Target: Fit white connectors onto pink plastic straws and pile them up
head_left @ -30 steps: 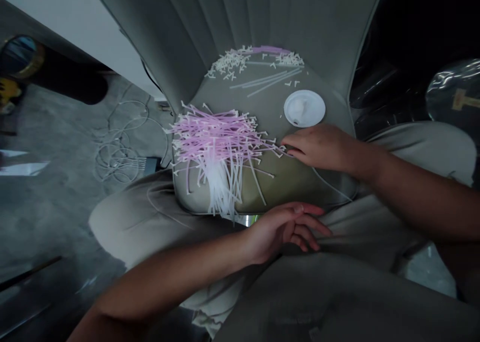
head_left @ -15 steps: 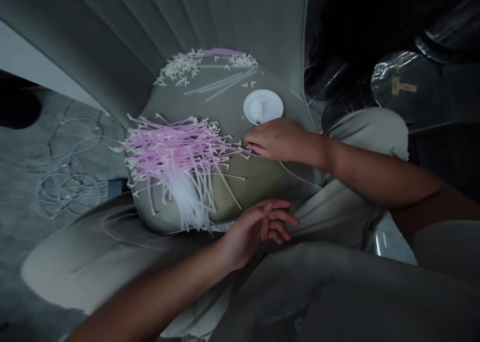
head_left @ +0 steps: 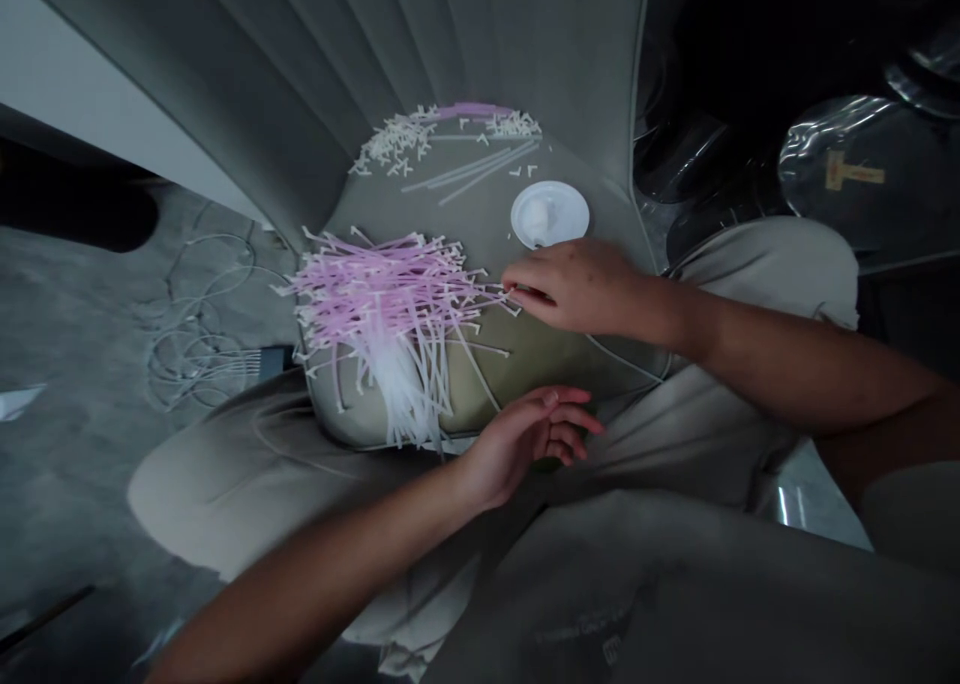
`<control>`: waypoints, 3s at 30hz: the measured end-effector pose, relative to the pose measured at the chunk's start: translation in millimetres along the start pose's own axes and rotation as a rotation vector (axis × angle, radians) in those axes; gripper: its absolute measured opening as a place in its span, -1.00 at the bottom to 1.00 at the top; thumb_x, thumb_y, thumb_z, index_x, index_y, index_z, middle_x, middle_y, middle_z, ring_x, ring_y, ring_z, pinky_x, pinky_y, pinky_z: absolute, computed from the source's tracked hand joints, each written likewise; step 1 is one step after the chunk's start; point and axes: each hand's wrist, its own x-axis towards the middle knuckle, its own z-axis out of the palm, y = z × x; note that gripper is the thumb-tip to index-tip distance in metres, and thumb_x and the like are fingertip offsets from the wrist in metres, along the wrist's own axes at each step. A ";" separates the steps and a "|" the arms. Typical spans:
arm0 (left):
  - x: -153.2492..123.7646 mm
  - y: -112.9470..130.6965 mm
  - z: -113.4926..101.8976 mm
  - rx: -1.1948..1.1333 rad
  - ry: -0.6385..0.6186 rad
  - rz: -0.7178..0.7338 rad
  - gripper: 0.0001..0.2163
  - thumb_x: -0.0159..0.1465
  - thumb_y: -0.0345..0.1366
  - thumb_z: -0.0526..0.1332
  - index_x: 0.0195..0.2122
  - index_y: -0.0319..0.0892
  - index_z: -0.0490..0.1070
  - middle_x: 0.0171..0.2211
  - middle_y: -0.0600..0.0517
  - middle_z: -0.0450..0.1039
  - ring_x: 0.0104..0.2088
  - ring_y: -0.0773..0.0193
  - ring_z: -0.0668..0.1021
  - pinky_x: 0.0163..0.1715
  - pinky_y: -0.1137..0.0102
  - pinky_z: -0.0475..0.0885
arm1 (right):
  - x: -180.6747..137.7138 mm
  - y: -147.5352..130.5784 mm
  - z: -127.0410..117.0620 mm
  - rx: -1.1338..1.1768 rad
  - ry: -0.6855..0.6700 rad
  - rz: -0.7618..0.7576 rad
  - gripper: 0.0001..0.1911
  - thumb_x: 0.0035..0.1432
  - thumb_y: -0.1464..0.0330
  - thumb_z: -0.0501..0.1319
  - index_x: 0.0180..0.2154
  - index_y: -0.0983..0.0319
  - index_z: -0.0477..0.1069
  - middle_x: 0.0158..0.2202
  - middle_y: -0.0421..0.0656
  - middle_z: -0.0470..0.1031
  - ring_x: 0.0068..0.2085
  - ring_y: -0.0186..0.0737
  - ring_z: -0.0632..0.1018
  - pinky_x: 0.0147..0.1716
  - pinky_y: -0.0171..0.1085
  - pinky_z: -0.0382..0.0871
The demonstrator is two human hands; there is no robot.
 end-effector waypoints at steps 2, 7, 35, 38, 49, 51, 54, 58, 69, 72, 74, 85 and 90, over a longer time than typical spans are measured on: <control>3.4 -0.9 -3.1 0.033 0.017 0.013 -0.66 0.26 -0.08 0.16 -0.07 -0.21 0.44 -0.22 -0.11 0.55 -0.36 0.28 0.55 -0.35 0.40 0.37 | -0.5 2.8 -4.1 0.037 0.019 -0.008 -0.74 0.32 0.32 0.01 -0.22 0.22 0.46 -0.36 -0.16 0.52 -0.37 -0.29 0.42 -0.41 -0.27 -0.03; 10.0 -1.6 -6.0 0.141 0.067 0.051 -0.66 0.26 -0.10 0.17 -0.06 -0.23 0.44 -0.17 -0.13 0.54 -0.35 0.28 0.56 -0.33 0.38 0.37 | -1.8 12.9 -14.4 0.137 -0.023 0.011 -0.80 0.23 0.35 0.09 -0.29 0.22 0.48 -0.43 -0.20 0.48 -0.41 -0.33 0.38 -0.40 -0.30 -0.01; 13.7 -7.1 -0.6 0.158 0.093 0.062 -0.67 0.22 -0.09 0.20 -0.12 -0.24 0.44 -0.24 -0.11 0.55 -0.40 0.30 0.54 -0.37 0.40 0.31 | -29.9 33.0 3.0 0.433 -0.335 0.003 -0.85 0.14 0.35 0.16 -0.31 0.25 0.48 -0.32 -0.19 0.50 -0.37 -0.36 0.42 -0.36 -0.36 0.16; 14.4 -7.8 -1.4 0.176 0.088 0.062 -0.67 0.21 -0.10 0.20 -0.12 -0.24 0.44 -0.24 -0.11 0.55 -0.40 0.29 0.55 -0.37 0.40 0.31 | -32.3 33.8 3.2 0.448 -0.329 -0.002 -0.85 0.13 0.35 0.16 -0.31 0.25 0.49 -0.33 -0.18 0.50 -0.37 -0.35 0.42 -0.34 -0.36 0.17; 14.8 -10.0 1.5 0.329 0.110 0.057 -0.68 0.23 -0.08 0.20 -0.15 -0.23 0.44 -0.23 -0.10 0.56 -0.42 0.32 0.54 -0.38 0.42 0.31 | -41.1 24.4 8.3 0.401 -0.240 -0.003 -0.85 0.13 0.39 0.14 -0.32 0.25 0.49 -0.34 -0.17 0.50 -0.37 -0.35 0.41 -0.36 -0.35 0.14; 13.9 -14.9 6.1 0.447 0.142 0.089 -0.69 0.23 -0.08 0.21 -0.16 -0.23 0.44 -0.25 -0.08 0.55 -0.41 0.34 0.52 -0.35 0.42 0.32 | -40.1 21.4 9.8 0.406 -0.215 0.006 -0.84 0.13 0.38 0.14 -0.32 0.25 0.49 -0.35 -0.17 0.51 -0.37 -0.34 0.41 -0.36 -0.36 0.13; 11.1 -24.5 12.7 0.683 0.140 0.170 -0.70 0.25 -0.08 0.21 -0.15 -0.22 0.45 -0.24 -0.06 0.53 -0.33 0.34 0.50 -0.25 0.42 0.34 | -37.3 20.6 9.2 0.451 -0.191 0.039 -0.83 0.13 0.38 0.14 -0.31 0.26 0.50 -0.37 -0.17 0.52 -0.38 -0.35 0.42 -0.38 -0.36 0.13; 9.4 -32.2 15.1 1.061 0.058 0.168 -0.70 0.31 -0.12 0.12 -0.09 -0.18 0.47 -0.24 -0.03 0.53 -0.33 0.33 0.46 -0.32 0.45 0.31 | -35.2 30.6 2.7 0.571 -0.109 0.114 -0.82 0.11 0.34 0.17 -0.31 0.27 0.51 -0.41 -0.20 0.52 -0.40 -0.36 0.42 -0.37 -0.36 0.16; 30.5 -62.0 6.9 1.405 0.048 0.312 -0.71 0.33 -0.18 0.07 -0.04 -0.14 0.48 -0.18 -0.04 0.56 -0.26 0.25 0.54 -0.27 0.41 0.35 | -32.6 51.7 4.4 0.906 -0.011 0.344 -0.86 0.09 0.31 0.25 -0.37 0.26 0.43 -0.47 -0.23 0.45 -0.51 -0.40 0.40 -0.48 -0.36 0.26; 34.2 -72.8 14.2 1.384 0.025 0.336 -0.71 0.33 -0.16 0.08 -0.06 -0.15 0.48 -0.19 -0.06 0.57 -0.23 0.23 0.55 -0.24 0.39 0.36 | -29.2 48.1 7.7 0.982 -0.037 0.325 -0.78 0.11 0.24 0.27 -0.45 0.26 0.40 -0.53 -0.25 0.42 -0.56 -0.44 0.37 -0.51 -0.37 0.24; 33.9 -75.3 20.9 1.355 0.021 0.367 -0.71 0.33 -0.17 0.08 -0.06 -0.15 0.49 -0.20 -0.06 0.57 -0.25 0.24 0.55 -0.25 0.40 0.37 | -27.1 44.5 9.0 1.034 -0.040 0.319 -0.71 0.10 0.18 0.29 -0.47 0.27 0.40 -0.56 -0.25 0.40 -0.57 -0.44 0.36 -0.53 -0.38 0.24; 9.3 -22.1 32.2 0.708 0.477 0.776 -0.72 0.21 -0.18 0.26 -0.12 -0.22 0.44 -0.24 -0.04 0.52 -0.27 0.34 0.50 -0.20 0.42 0.38 | -31.2 8.4 11.1 1.288 -0.001 0.343 -0.56 -0.01 0.01 0.33 -0.48 0.26 0.38 -0.60 -0.27 0.35 -0.58 -0.45 0.34 -0.57 -0.40 0.23; 6.9 0.8 26.1 0.738 0.676 0.969 -0.66 0.14 -0.20 0.34 -0.08 -0.20 0.45 -0.20 -0.03 0.51 -0.33 0.38 0.49 -0.25 0.45 0.39 | -38.2 -10.7 13.8 1.302 0.011 0.282 -0.58 0.02 0.01 0.30 -0.46 0.25 0.41 -0.59 -0.28 0.35 -0.57 -0.44 0.34 -0.54 -0.39 0.22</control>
